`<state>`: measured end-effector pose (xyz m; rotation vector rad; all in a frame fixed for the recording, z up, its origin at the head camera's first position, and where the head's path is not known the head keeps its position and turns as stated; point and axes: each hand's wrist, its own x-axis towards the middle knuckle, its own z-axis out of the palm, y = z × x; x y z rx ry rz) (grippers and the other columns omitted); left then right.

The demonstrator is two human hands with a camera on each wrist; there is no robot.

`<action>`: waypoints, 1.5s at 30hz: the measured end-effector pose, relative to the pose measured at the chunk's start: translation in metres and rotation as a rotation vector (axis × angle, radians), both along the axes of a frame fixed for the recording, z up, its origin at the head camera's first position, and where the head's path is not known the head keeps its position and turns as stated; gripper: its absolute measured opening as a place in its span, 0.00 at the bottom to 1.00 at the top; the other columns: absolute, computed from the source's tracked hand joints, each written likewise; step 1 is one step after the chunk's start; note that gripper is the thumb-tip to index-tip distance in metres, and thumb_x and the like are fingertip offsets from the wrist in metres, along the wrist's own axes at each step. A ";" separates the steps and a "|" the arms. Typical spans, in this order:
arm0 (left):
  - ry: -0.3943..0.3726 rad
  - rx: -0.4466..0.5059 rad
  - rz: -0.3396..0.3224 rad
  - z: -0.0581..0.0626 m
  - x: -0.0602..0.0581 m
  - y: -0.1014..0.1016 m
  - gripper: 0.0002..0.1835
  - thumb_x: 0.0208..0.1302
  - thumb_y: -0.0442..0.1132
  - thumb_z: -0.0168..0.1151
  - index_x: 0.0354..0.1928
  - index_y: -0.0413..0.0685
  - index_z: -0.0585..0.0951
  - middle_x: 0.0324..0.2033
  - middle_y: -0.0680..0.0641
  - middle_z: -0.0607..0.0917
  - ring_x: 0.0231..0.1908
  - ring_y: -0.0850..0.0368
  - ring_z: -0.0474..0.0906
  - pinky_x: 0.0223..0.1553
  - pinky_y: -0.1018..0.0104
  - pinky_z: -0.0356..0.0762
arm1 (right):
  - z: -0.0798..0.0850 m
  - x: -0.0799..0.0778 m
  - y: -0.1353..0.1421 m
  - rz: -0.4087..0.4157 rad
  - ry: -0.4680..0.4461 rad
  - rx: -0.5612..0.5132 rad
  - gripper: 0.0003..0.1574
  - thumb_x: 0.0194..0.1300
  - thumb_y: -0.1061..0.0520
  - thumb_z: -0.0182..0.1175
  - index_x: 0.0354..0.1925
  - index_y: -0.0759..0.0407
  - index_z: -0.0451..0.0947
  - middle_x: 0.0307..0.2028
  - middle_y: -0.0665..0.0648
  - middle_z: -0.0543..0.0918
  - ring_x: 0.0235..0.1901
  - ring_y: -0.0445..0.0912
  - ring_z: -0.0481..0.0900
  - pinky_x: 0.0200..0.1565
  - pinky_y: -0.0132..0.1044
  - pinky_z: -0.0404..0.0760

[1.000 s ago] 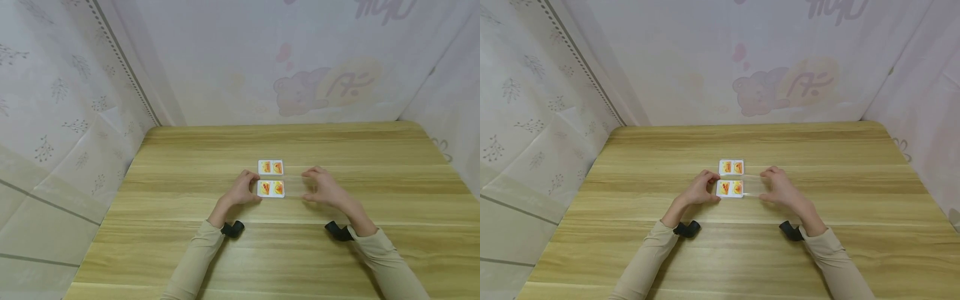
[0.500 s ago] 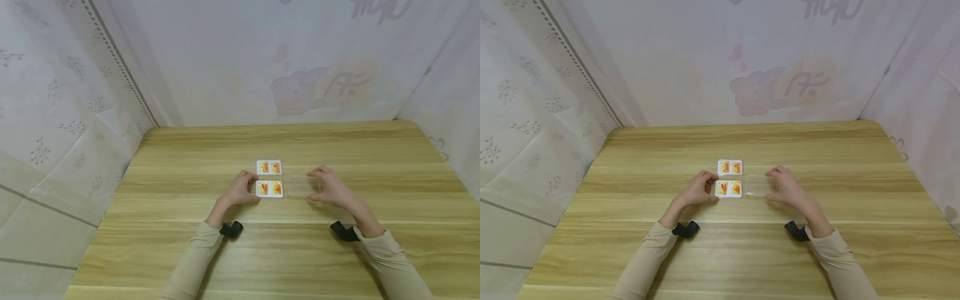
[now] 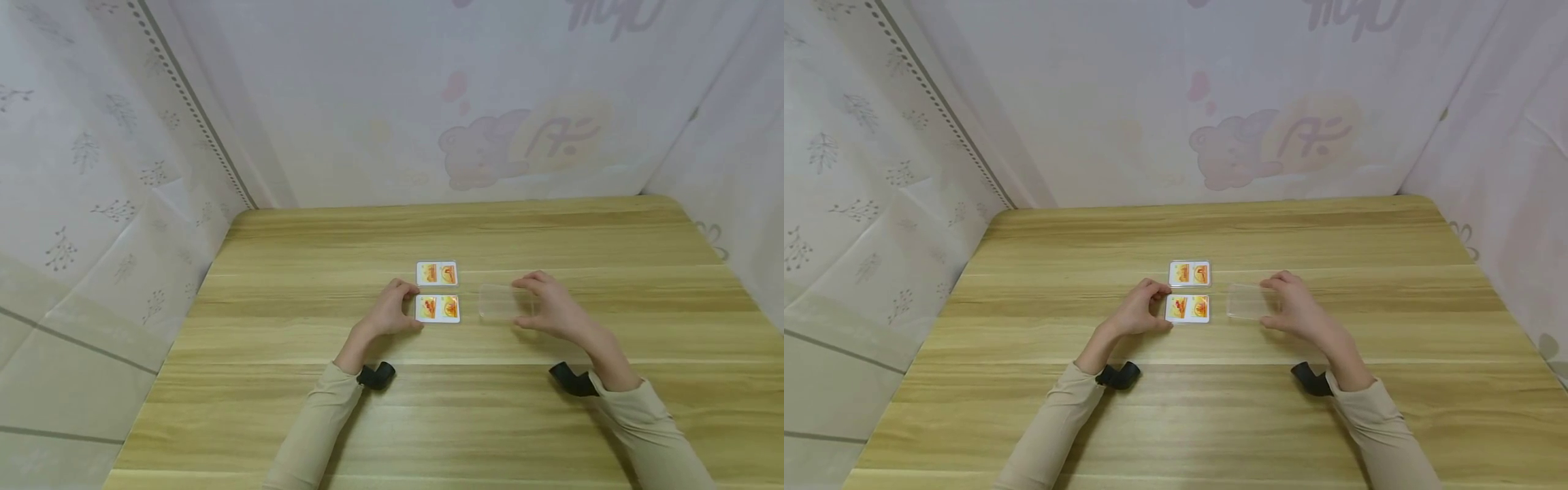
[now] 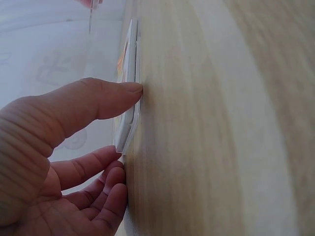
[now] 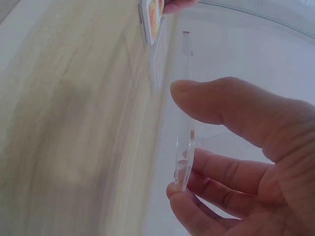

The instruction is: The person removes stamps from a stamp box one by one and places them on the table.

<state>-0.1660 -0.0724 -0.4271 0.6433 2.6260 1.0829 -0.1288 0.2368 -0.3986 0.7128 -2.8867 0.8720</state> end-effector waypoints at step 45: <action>-0.007 0.022 0.009 -0.003 -0.002 0.000 0.32 0.41 0.31 0.75 0.52 0.31 0.75 0.44 0.40 0.73 0.48 0.47 0.69 0.53 0.57 0.69 | -0.012 0.007 0.060 -0.001 0.074 0.013 0.37 0.39 0.61 0.76 0.49 0.71 0.75 0.44 0.66 0.76 0.41 0.63 0.76 0.41 0.57 0.76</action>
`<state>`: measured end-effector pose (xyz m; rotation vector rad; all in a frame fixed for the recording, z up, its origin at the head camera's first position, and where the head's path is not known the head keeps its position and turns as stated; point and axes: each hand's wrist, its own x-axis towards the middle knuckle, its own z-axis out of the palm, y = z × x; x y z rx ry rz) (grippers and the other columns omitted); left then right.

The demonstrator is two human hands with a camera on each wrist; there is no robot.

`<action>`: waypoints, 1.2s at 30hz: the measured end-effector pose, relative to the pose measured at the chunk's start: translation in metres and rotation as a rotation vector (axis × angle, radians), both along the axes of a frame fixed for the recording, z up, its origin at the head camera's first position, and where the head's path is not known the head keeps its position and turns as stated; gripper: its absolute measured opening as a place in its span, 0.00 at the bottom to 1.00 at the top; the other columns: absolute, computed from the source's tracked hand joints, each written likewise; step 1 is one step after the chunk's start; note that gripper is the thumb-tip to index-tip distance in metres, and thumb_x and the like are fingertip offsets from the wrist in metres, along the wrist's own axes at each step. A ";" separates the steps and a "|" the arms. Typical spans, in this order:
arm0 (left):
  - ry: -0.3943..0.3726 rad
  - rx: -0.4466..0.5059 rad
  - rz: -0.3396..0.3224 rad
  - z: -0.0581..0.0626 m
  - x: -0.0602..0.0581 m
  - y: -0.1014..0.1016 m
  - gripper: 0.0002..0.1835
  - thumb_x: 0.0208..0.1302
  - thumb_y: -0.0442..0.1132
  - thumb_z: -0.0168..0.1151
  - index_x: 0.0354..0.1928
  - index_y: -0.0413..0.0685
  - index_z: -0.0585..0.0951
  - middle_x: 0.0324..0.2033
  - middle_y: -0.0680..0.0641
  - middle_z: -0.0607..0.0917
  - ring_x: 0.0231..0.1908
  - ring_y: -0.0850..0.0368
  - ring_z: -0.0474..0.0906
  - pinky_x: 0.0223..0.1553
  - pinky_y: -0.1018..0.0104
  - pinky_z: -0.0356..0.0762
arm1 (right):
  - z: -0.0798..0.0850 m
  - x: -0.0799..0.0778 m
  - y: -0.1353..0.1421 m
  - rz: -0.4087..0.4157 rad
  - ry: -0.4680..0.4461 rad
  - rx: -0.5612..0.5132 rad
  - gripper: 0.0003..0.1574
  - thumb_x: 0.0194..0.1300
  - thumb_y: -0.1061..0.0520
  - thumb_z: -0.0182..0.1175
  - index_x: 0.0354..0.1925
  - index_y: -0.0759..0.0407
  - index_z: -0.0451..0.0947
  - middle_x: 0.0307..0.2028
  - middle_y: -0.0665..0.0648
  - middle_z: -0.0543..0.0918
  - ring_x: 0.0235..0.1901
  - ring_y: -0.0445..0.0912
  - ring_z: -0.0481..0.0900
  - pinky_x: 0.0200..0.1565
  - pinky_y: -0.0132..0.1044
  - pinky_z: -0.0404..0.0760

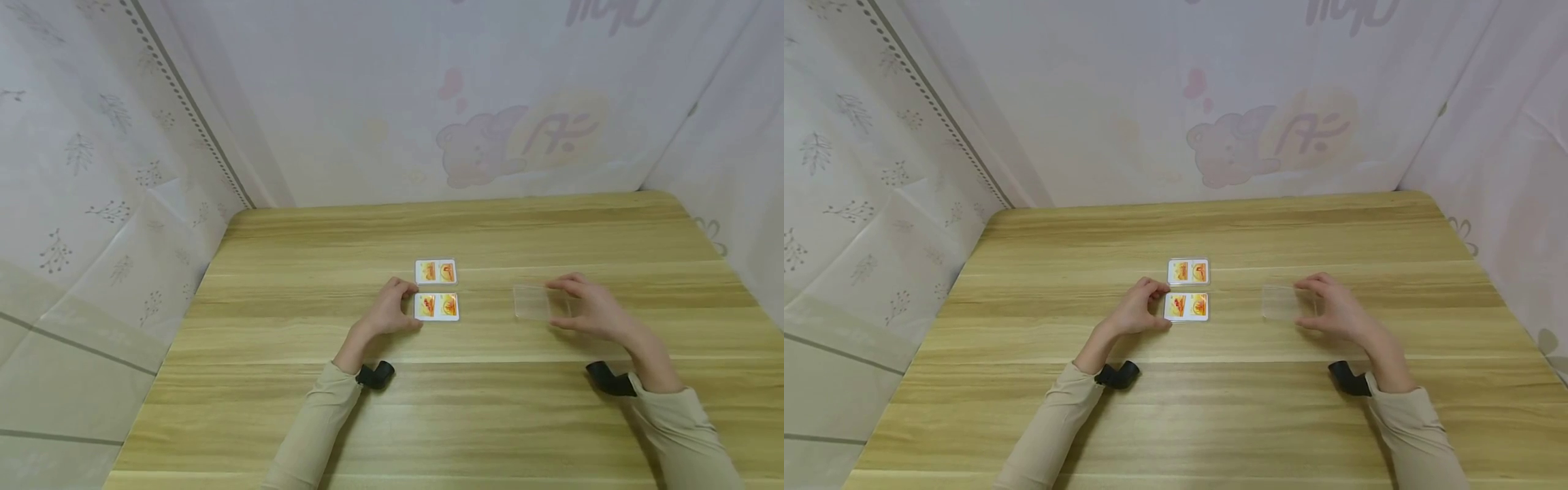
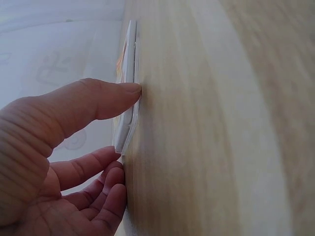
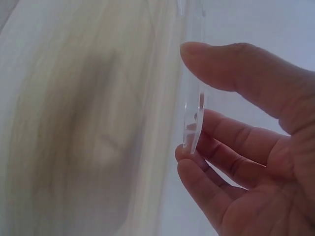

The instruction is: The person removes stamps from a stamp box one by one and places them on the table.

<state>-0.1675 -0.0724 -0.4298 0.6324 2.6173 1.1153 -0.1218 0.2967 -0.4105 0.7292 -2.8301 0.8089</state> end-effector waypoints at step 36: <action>-0.009 0.007 -0.002 0.002 0.002 0.001 0.32 0.42 0.31 0.75 0.52 0.30 0.74 0.45 0.40 0.73 0.48 0.47 0.69 0.54 0.56 0.69 | -0.019 0.001 0.045 -0.013 -0.009 0.014 0.38 0.35 0.62 0.77 0.48 0.69 0.76 0.43 0.66 0.77 0.44 0.57 0.72 0.47 0.25 0.63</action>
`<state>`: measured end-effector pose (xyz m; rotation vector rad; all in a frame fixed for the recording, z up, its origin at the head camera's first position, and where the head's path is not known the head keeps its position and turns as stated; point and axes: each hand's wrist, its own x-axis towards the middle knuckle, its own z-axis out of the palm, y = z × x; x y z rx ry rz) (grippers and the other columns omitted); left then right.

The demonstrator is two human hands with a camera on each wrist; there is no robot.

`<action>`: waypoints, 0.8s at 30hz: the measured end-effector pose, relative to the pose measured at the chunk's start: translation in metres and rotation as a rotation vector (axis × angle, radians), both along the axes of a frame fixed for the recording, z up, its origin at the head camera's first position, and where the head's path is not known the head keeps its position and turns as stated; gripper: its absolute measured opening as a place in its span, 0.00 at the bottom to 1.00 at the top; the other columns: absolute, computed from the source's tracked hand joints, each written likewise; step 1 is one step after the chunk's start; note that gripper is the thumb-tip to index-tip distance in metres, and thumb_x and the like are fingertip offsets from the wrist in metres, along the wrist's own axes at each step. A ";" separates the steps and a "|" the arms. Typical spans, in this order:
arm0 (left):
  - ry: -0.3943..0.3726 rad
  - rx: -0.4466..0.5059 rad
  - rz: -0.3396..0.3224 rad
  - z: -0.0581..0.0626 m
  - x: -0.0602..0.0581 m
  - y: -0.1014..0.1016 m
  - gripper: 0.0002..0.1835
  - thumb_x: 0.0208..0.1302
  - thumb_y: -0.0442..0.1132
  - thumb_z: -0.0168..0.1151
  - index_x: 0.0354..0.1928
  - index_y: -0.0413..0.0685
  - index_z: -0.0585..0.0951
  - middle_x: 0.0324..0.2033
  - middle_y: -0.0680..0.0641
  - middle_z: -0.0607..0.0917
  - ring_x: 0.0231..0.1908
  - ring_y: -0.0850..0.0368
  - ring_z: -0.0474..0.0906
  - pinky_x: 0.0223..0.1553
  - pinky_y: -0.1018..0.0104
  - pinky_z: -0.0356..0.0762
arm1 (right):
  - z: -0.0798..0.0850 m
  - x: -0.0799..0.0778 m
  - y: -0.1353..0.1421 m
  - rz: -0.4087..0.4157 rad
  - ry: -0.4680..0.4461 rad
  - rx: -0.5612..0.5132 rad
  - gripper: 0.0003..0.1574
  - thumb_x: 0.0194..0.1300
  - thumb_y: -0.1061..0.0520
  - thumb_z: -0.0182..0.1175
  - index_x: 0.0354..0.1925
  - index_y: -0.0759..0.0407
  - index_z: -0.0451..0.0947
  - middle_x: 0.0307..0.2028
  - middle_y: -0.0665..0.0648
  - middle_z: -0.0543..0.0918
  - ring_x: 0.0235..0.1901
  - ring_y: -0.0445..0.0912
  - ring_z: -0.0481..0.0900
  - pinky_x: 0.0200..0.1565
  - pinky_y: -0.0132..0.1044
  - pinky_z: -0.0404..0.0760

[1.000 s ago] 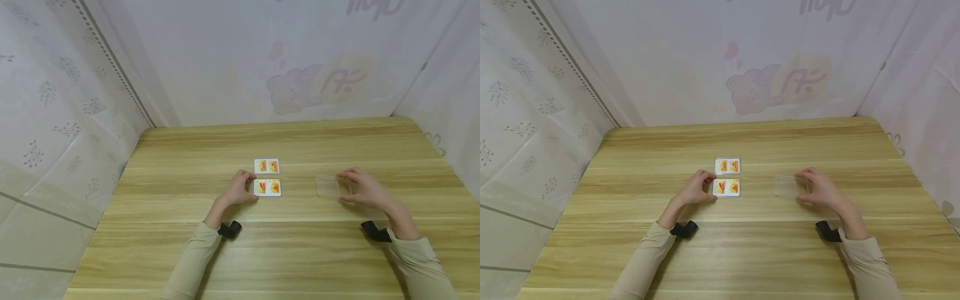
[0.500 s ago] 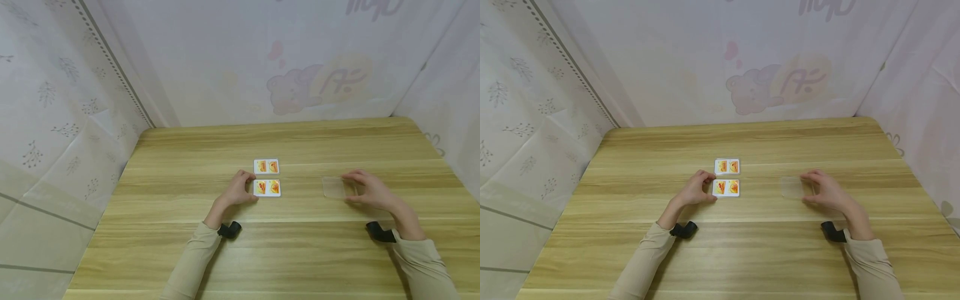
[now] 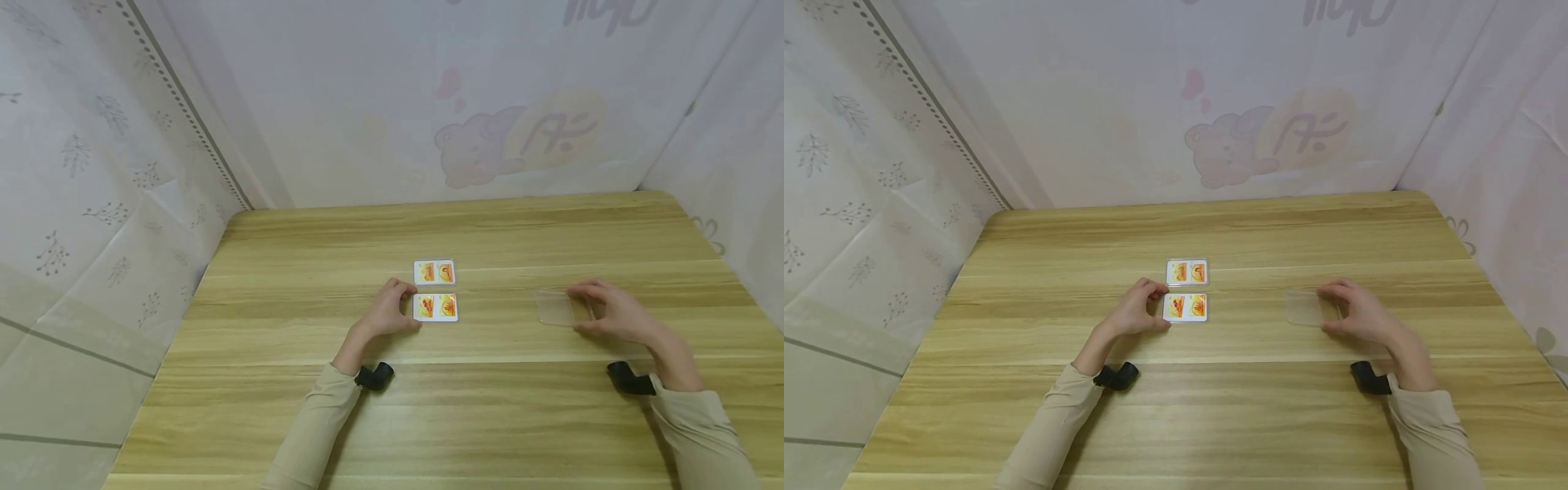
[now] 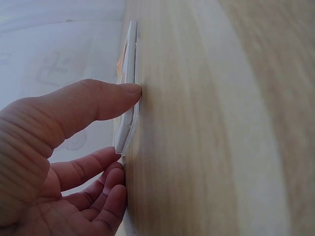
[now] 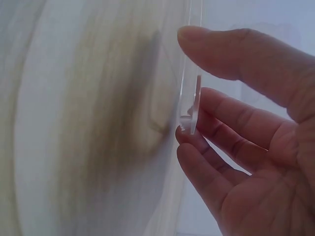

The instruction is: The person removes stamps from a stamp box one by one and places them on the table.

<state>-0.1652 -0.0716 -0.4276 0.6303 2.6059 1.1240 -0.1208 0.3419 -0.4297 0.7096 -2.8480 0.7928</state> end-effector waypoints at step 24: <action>-0.009 -0.011 0.002 -0.001 -0.001 0.000 0.32 0.43 0.32 0.75 0.53 0.31 0.74 0.45 0.41 0.72 0.48 0.47 0.68 0.54 0.57 0.69 | 0.002 0.000 0.004 -0.003 -0.105 0.031 0.37 0.38 0.64 0.75 0.49 0.72 0.74 0.46 0.69 0.75 0.45 0.64 0.72 0.43 0.55 0.69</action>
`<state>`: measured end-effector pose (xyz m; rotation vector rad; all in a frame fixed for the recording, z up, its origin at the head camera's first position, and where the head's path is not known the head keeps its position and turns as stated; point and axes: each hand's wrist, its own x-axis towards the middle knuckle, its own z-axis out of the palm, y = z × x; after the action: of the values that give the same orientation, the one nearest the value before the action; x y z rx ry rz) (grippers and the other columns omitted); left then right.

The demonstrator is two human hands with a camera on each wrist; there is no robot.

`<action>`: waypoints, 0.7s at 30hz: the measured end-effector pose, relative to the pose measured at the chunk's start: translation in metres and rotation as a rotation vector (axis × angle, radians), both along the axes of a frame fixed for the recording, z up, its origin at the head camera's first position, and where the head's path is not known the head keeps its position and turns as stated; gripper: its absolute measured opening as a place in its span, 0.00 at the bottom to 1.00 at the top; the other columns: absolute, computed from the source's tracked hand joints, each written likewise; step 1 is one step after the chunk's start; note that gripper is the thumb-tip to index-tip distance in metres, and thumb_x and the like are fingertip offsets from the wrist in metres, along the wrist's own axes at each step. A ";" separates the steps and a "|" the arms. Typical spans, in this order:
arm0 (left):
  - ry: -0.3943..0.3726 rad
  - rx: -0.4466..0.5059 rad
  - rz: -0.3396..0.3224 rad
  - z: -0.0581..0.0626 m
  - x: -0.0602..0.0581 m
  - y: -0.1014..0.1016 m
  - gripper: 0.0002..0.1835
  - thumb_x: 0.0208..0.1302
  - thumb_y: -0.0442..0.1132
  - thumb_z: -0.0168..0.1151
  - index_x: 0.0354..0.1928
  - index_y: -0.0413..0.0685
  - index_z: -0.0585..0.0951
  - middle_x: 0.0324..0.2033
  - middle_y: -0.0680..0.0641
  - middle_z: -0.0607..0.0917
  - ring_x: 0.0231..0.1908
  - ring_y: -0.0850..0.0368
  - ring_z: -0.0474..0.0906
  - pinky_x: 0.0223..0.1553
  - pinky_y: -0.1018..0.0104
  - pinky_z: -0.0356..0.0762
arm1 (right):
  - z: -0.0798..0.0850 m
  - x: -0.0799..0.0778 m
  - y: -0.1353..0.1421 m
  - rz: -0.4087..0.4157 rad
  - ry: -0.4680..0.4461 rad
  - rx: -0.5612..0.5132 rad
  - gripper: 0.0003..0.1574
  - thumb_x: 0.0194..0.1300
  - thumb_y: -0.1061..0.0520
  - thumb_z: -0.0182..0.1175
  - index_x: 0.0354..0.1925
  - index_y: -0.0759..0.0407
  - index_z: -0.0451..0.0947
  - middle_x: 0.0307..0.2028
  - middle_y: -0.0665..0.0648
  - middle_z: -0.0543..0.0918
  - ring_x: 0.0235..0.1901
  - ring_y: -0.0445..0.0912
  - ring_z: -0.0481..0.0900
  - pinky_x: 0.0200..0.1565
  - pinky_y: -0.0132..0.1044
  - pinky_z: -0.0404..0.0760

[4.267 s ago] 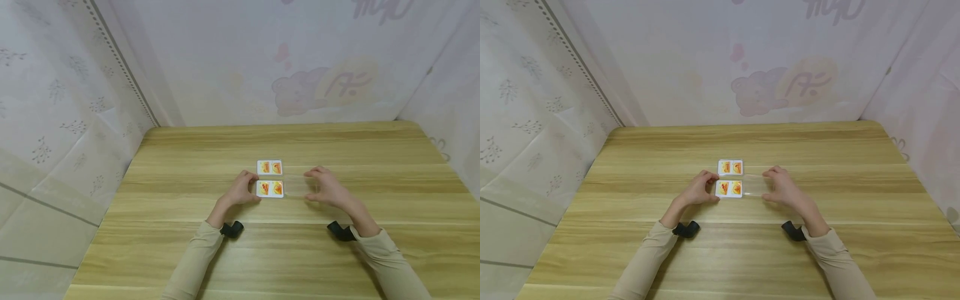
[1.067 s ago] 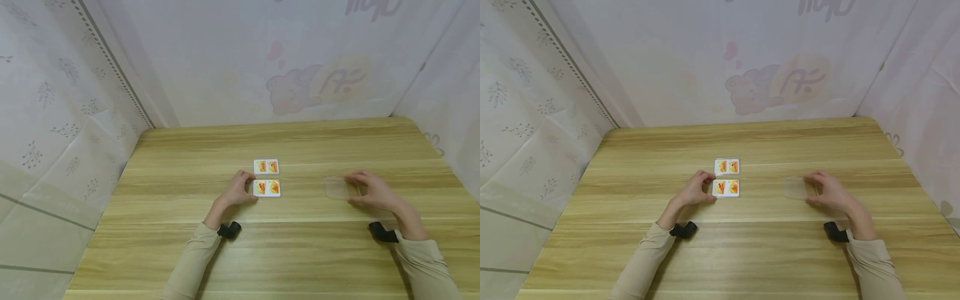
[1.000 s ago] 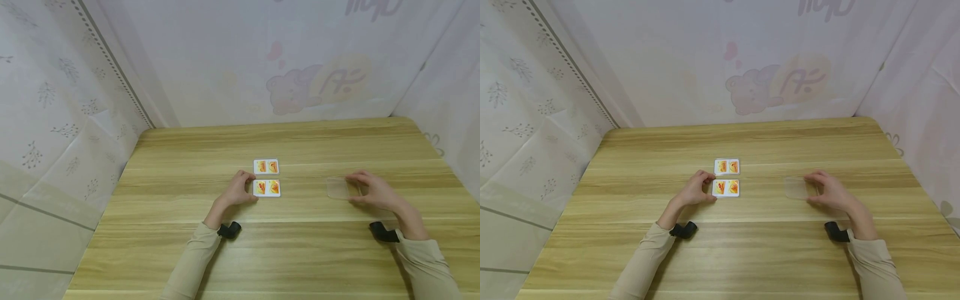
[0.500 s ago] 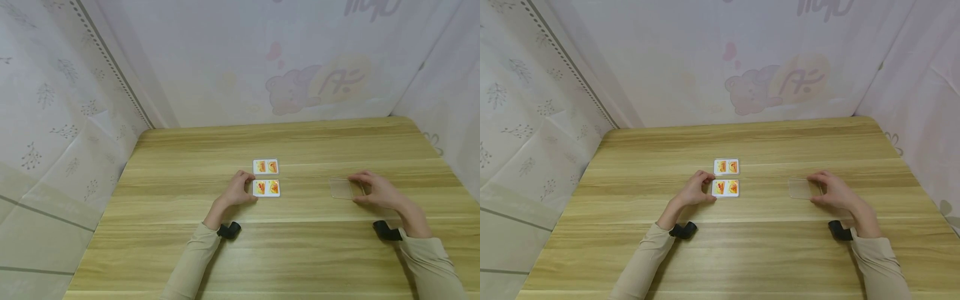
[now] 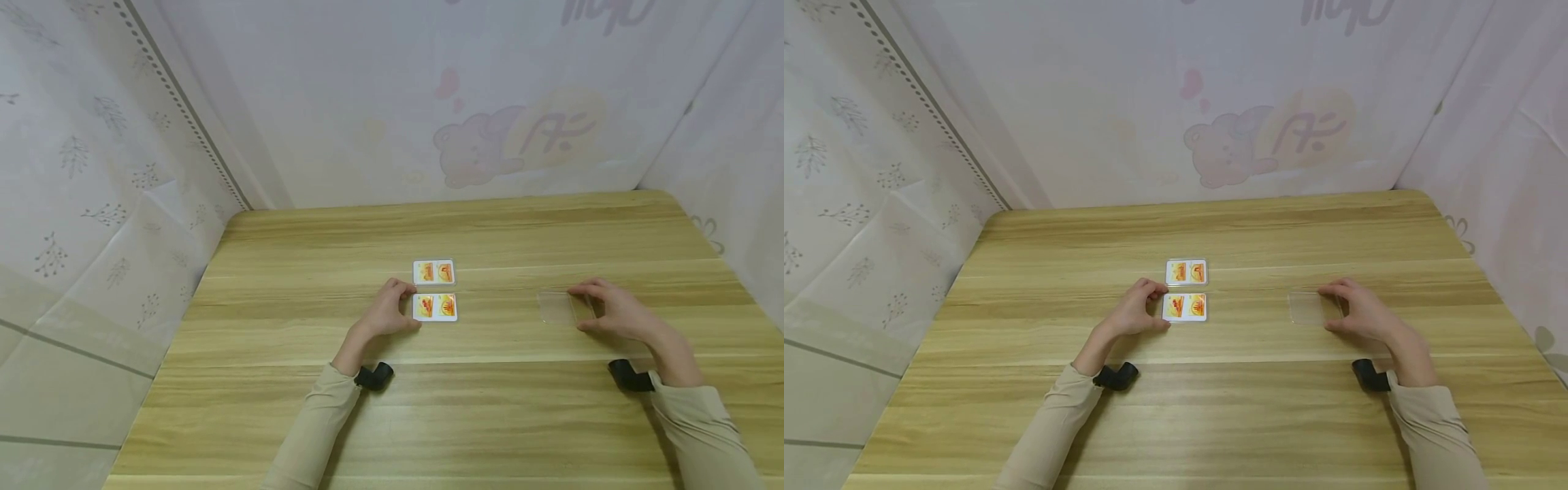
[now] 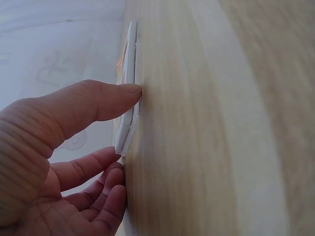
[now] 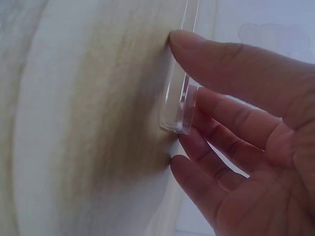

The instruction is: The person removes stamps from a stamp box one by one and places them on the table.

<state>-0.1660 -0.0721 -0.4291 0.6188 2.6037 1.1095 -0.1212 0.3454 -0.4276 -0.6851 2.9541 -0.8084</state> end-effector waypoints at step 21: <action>0.011 0.011 0.005 0.000 -0.001 0.000 0.31 0.42 0.31 0.74 0.51 0.31 0.75 0.44 0.41 0.72 0.47 0.48 0.68 0.53 0.56 0.69 | 0.003 0.000 -0.013 0.000 0.086 -0.045 0.36 0.44 0.61 0.74 0.51 0.71 0.74 0.46 0.66 0.77 0.47 0.61 0.72 0.46 0.55 0.68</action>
<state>-0.1666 -0.0721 -0.4293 0.6228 2.6111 1.1257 -0.1208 0.3327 -0.4250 -0.7412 3.0199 -0.8697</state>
